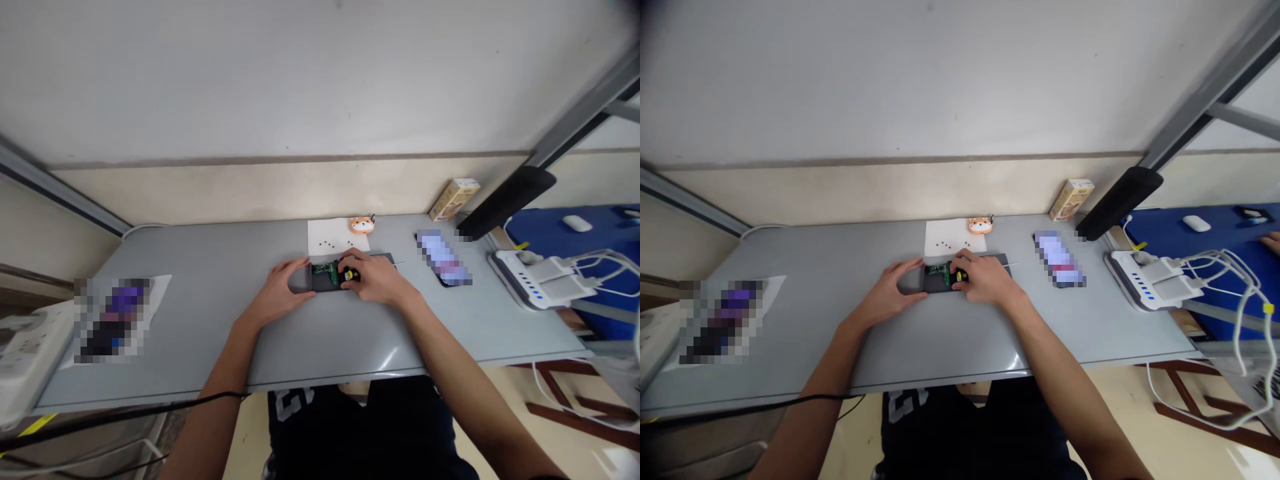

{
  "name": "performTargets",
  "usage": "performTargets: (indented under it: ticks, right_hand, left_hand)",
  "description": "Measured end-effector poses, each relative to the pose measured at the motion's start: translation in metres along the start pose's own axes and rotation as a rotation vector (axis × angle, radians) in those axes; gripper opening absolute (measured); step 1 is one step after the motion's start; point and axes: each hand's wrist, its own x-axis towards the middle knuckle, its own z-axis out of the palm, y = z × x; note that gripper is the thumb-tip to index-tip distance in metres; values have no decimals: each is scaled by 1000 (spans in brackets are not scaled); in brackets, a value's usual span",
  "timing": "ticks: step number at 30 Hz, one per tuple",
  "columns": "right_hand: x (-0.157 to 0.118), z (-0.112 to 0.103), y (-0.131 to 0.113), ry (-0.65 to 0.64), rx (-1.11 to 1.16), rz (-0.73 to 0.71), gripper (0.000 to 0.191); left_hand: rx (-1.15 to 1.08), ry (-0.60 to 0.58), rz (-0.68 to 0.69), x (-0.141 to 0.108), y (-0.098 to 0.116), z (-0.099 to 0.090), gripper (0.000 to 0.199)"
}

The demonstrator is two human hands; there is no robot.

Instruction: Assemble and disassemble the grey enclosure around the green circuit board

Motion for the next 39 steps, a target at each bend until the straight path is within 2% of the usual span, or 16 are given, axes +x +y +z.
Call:
performTargets:
  ticks: [5,10,13,15,17,18,20,22,24,25,28,35,39]
  right_hand:
    - [1,1,1,30,19,3,23]
    - [0,4,3,-39,-4,-14,27]
    - [0,3,5,-64,-14,-20,29]
    - [0,3,7,-75,-3,-18,30]
    - [0,2,8,-83,17,-10,31]
    - [0,2,8,-85,28,-6,31]
    - [-1,3,9,-85,40,0,32]
    - [-1,3,8,-84,42,-2,32]
    - [-1,2,8,-83,39,-6,31]
    - [-1,2,7,-81,36,-6,30]
    - [-1,2,7,-74,33,-3,29]
    - [-1,2,7,-67,69,3,29]
    - [-1,0,6,-69,70,13,29]
  left_hand:
    - [4,5,-6,0,0,0,74]
    - [11,-15,-18,1,2,2,71]
    - [45,-3,-27,-5,1,-4,72]
    - [109,126,-22,-20,-8,-16,64]
    - [214,375,-20,-46,-25,-34,50]
    - [289,511,-65,-63,-37,-44,47]
    - [466,755,-225,-103,-66,-66,53]
    - [611,902,-407,-143,-97,-85,68]
    - [652,909,-537,-177,-124,-100,87]
    - [629,874,-600,-190,-135,-105,94]
    - [531,737,-760,-208,-151,-113,103]
    - [520,755,-821,-199,-139,-115,97]
    - [549,676,-896,-195,-136,-119,96]
